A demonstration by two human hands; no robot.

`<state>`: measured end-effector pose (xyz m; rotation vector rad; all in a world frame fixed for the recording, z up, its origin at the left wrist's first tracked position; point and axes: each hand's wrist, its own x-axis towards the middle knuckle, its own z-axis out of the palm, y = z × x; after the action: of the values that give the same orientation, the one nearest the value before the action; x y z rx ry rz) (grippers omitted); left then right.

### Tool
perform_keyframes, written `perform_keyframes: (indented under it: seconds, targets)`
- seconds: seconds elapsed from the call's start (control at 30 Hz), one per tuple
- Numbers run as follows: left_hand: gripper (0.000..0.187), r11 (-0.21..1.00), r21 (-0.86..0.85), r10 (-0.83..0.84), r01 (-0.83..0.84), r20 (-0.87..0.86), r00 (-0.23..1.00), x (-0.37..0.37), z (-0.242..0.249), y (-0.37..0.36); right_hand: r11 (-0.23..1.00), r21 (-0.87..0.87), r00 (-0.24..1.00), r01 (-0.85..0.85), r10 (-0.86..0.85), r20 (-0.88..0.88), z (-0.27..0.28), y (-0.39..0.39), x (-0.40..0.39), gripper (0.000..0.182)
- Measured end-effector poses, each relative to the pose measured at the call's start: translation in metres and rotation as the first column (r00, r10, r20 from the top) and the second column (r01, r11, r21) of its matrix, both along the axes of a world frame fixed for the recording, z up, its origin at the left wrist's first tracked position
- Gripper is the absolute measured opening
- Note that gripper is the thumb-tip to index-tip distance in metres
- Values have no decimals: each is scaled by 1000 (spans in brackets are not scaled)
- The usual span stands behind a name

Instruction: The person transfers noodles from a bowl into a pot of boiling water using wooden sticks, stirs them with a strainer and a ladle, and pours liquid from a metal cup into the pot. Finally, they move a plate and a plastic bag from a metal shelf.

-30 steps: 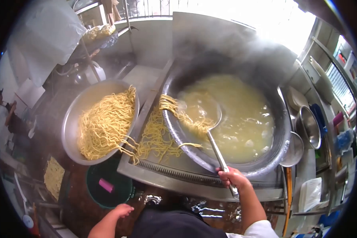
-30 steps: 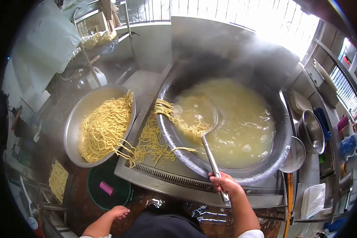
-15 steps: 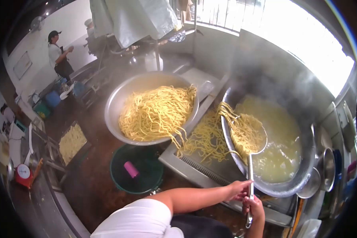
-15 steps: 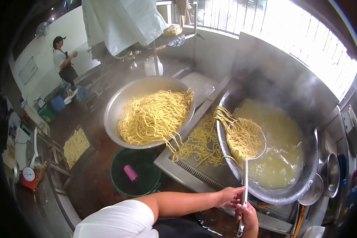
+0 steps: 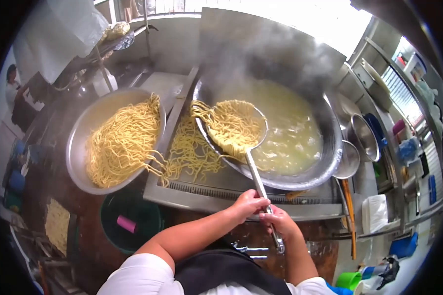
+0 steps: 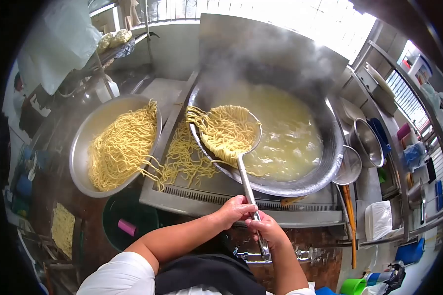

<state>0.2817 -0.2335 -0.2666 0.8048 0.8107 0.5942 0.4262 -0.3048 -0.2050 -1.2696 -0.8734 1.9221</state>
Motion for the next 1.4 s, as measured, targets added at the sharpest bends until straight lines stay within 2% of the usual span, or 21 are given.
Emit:
perform_keyframes:
  seconds: [0.2, 0.3, 0.4, 0.47, 0.5, 0.53, 0.63, 0.7, 0.73, 0.8, 0.83, 0.87, 0.97, 1.0, 1.13, 1.17, 1.2, 1.23, 1.33, 1.37, 1.4]
  targets:
    - [27, 997, 45, 58, -62, 74, 996, -28, 37, 5, 997, 33, 997, -70, 68, 39, 28, 17, -18, 25]
    - [26, 986, 108, 101, -127, 216, 971, -47, 47, 11, 992, 59, 992, -115, 111, 59, 49, 31, -37, 26]
    - [27, 975, 131, 133, -179, 298, 945, -72, 59, 23, 979, 64, 966, -196, 181, 185, 91, 50, -66, 23]
    - [28, 957, 154, 172, -245, 375, 911, -97, 79, 28, 960, 101, 908, -261, 209, 364, 122, 68, -91, 22]
    - [27, 948, 105, 240, -300, 382, 893, -114, 96, 24, 957, 76, 893, -281, 231, 385, 134, 76, -104, 20]
    - [27, 929, 147, 259, -340, 399, 880, -127, 98, 24, 937, 88, 859, -338, 269, 436, 149, 84, -121, 20]
    - [32, 937, 73, 269, -342, 477, 837, -178, 89, 10, 891, 106, 795, -441, 333, 507, 157, 115, -167, 20]
    - [39, 961, 113, 208, -252, 306, 929, -211, 64, -20, 811, 111, 589, -574, 315, 744, 160, 128, -201, 28]
    - [40, 975, 63, 197, -214, 214, 957, -227, 45, -35, 805, 115, 587, -582, 318, 744, 158, 131, -211, 28]
    - [42, 970, -103, 228, -221, 69, 971, -252, -11, -68, 581, 237, 293, -779, 3, 956, 156, 135, -228, 37]
    - [40, 945, -177, 277, -276, -16, 961, -263, -39, -86, 561, 139, 129, -816, -57, 990, 169, 128, -242, 44]
    - [38, 914, -241, 309, -326, -106, 945, -272, -68, -102, 557, 137, 129, -819, -54, 990, 173, 126, -246, 44]
    - [40, 793, -392, 412, -467, -221, 884, -298, -130, -150, 494, 103, -40, -863, -270, 962, 180, 122, -253, 45]
    - [40, 794, -390, 410, -467, -225, 884, -305, -145, -161, 496, 107, -35, -862, -270, 962, 181, 122, -252, 45]
    - [43, 757, -369, 356, -540, -460, 813, -333, -176, -178, 580, 186, -46, -793, -362, 931, 166, 124, -209, 38]
    - [44, 754, -376, 331, -538, -491, 806, -342, -180, -177, 570, 312, 23, -760, -457, 889, 156, 123, -187, 38]
    - [43, 754, -366, 302, -545, -544, 783, -350, -195, -176, 551, 433, 77, -714, -552, 830, 147, 121, -162, 37]
    - [39, 749, -335, 303, -571, -593, 746, -356, -198, -175, 590, 507, 102, -629, -583, 806, 139, 118, -136, 35]
    - [40, 730, -315, 302, -607, -647, 700, -382, -215, -172, 688, 570, 115, -450, -588, 801, 100, 108, -33, 29]
    - [44, 707, -313, 291, -634, -688, 665, -387, -211, -170, 695, 612, 142, -377, -610, 780, 86, 98, -3, 25]
    - [50, 615, -333, 397, -715, -653, 645, -394, -205, -168, 695, 650, 171, -307, -631, 757, 72, 88, 25, 22]
